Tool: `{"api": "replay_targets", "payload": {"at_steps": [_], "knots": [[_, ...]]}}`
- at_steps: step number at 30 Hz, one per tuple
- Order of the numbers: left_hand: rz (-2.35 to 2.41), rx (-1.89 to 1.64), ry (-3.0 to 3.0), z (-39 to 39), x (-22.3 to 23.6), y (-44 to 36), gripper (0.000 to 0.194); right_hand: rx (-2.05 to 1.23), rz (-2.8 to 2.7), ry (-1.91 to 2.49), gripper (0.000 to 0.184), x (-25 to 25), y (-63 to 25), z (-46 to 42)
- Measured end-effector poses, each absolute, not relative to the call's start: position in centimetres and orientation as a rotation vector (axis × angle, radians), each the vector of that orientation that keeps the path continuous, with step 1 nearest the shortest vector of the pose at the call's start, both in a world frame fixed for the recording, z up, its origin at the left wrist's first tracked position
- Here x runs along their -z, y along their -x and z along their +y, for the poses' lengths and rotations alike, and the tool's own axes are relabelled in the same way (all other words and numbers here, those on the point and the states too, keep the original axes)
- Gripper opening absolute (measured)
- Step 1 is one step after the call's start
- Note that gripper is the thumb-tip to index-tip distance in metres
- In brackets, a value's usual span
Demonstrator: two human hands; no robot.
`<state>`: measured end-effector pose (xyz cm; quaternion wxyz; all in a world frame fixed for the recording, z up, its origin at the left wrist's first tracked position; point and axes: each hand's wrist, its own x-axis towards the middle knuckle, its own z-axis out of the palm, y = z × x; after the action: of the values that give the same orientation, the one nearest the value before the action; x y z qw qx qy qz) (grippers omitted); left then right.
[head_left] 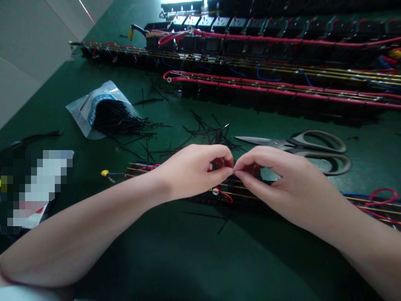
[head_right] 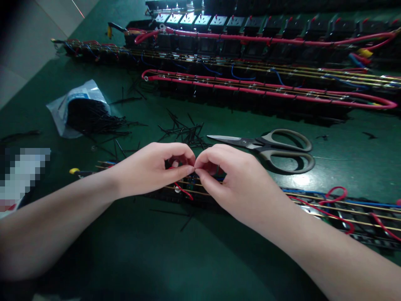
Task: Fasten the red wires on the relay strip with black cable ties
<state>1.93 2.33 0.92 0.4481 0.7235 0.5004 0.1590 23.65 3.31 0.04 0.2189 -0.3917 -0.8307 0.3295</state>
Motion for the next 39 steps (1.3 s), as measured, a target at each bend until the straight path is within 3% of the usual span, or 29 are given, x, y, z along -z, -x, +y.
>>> {"api": "replay_targets", "payload": {"at_steps": [18,39], "knots": [[1.214,-0.37,-1.726,2.66,-0.92,-1.84,0.013,-0.805,-2.365,0.953,0.013,0.19,-23.96,3.08],[1.129,-0.365,-1.802,2.71,-0.65,-1.6,0.007,-0.87,-2.263,1.004,0.015,-0.18,-23.79,3.35]]}}
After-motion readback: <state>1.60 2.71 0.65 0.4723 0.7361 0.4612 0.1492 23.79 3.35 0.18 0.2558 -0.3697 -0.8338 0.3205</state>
